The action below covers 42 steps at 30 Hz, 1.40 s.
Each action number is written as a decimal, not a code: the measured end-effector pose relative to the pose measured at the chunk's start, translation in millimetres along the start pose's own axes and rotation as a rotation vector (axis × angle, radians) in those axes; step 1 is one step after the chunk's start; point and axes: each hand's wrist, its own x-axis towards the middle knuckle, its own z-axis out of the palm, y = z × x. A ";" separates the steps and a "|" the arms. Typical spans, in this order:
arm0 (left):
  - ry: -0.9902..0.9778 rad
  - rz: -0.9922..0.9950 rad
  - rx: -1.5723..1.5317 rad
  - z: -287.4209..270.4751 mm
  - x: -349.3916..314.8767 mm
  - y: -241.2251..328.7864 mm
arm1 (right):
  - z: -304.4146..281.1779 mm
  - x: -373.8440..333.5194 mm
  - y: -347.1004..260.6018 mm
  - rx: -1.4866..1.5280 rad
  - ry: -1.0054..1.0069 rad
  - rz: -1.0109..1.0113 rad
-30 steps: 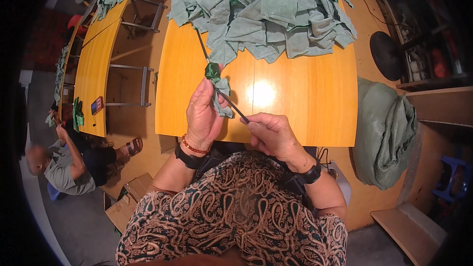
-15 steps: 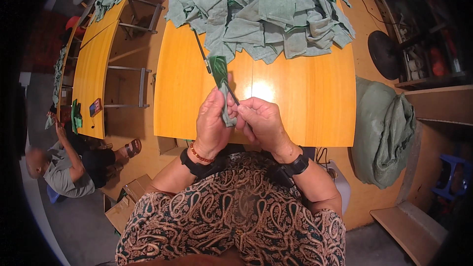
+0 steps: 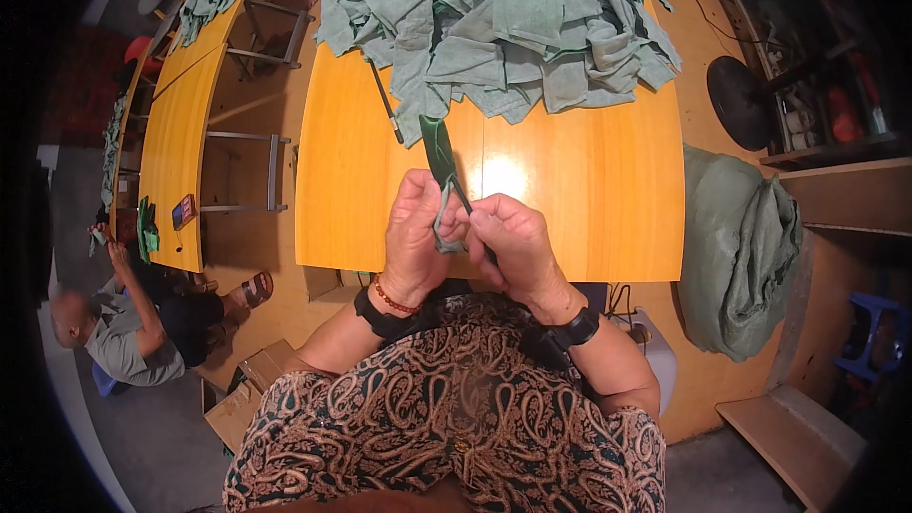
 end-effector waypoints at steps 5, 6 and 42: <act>0.029 0.026 0.127 -7.2 11.8 18.1 | -4.9 -3.4 -1.0 -0.032 -0.040 -0.008; 0.001 0.022 0.068 -5.4 14.8 24.1 | -5.5 -3.8 -2.2 -0.059 -0.052 0.006; -0.115 0.158 -0.035 -6.3 28.0 24.2 | -13.7 -33.1 -13.6 -0.122 -0.072 0.122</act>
